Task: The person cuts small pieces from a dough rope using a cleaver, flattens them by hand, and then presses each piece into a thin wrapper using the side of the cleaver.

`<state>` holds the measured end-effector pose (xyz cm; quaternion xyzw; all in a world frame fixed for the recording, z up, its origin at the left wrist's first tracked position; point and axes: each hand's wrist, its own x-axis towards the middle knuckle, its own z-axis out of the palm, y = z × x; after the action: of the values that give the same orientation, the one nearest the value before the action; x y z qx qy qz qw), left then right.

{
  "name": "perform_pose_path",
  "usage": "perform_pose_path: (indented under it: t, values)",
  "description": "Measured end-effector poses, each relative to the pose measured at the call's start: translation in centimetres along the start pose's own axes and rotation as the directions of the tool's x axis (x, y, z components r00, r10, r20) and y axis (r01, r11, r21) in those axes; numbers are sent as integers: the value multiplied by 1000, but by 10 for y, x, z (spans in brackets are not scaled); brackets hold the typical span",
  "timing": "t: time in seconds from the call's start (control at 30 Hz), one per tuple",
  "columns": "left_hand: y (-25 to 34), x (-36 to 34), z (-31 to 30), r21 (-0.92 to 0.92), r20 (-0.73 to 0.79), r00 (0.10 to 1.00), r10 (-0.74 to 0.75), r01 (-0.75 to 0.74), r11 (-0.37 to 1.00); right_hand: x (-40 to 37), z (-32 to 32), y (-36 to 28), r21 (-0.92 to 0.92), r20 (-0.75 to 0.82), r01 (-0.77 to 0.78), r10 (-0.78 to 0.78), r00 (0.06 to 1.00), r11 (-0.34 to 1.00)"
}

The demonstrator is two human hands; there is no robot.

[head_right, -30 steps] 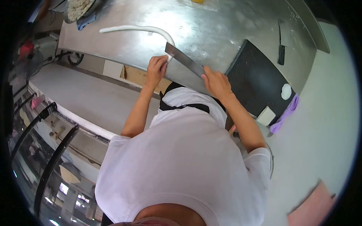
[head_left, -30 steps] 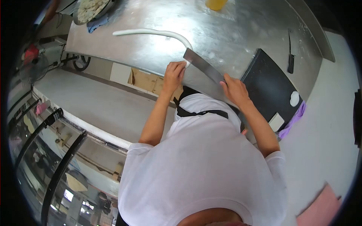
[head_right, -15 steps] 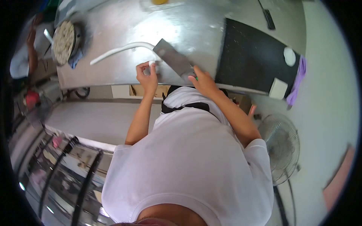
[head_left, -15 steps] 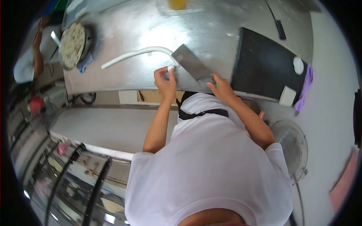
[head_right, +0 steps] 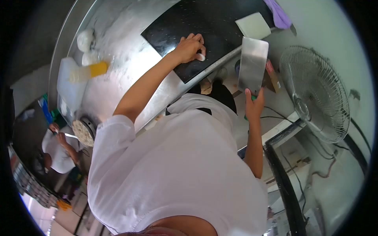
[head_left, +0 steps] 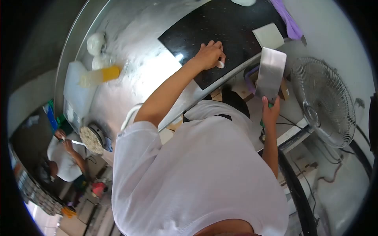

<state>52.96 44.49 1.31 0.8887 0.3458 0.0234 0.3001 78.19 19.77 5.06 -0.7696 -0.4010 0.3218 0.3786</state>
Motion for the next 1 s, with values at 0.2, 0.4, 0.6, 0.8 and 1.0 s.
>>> perform_pose_path:
  t: [0.2,0.4,0.6,0.8,1.0]
  values:
    - [24,41,-1,201,227,949,-217,173,964,-50,-2,38,73,-156,-503,508,847,861]
    - [21,81,-11,142,521,813,-257,215,966,13,-8,37,201,-48,-260,274,960,945]
    - [29,69,71,72,-412,874,-257,313,947,118,-7,22,392,-17,-104,120,993,914]
    - [25,56,64,97,-374,899,-230,284,954,189,29,53,231,-65,-144,163,985,962]
    - [25,49,62,94,-298,936,-188,225,970,224,16,55,-233,68,-149,169,983,961]
